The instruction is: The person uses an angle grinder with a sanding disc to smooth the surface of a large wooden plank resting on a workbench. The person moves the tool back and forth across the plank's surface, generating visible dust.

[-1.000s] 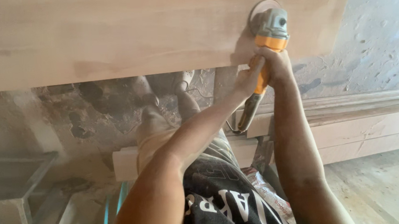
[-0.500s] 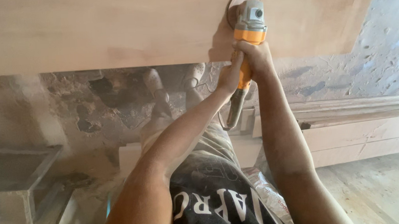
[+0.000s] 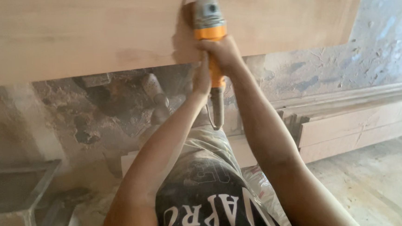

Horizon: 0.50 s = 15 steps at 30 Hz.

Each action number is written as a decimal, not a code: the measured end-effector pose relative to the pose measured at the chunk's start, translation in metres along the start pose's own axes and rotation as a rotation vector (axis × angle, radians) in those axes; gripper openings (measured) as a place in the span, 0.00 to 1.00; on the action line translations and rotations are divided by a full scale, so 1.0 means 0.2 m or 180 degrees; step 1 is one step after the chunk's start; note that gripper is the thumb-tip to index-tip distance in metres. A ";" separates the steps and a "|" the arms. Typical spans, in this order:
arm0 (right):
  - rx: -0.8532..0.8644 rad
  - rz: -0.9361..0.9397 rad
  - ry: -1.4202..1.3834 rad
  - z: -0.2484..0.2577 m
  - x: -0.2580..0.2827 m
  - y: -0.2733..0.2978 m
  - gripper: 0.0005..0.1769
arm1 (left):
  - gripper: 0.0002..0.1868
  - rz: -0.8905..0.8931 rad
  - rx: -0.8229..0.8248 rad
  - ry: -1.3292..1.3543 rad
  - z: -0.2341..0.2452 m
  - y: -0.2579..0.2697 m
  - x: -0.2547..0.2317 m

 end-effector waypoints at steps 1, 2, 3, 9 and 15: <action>0.0081 0.0088 -0.0063 -0.05 0.00 0.01 0.20 | 0.40 -0.0008 -0.0088 0.0031 0.04 0.00 0.01; 0.0162 0.0177 -0.0125 -0.09 0.00 0.01 0.20 | 0.40 -0.0004 -0.0198 0.0125 0.08 0.01 0.02; 0.0242 0.0273 -0.0187 -0.13 0.01 0.02 0.20 | 0.40 -0.0006 -0.0307 0.0216 0.12 0.01 0.03; 0.0276 0.0039 0.0901 -0.31 0.09 0.11 0.31 | 0.39 -0.0373 -0.1141 0.0643 0.27 0.08 0.09; 0.0463 0.0077 0.0920 -0.06 0.03 0.16 0.31 | 0.37 -0.0317 -0.1416 0.1234 0.00 0.06 0.20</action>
Point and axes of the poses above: each hand's wrist, its own y-axis away from the middle knuckle, its own z-axis out of the back of the hand, x = y × z, the point moved 1 cm from there along -y, towards the middle knuckle, and after that the axes turned 12 degrees about -y, right-handed, at the moved point
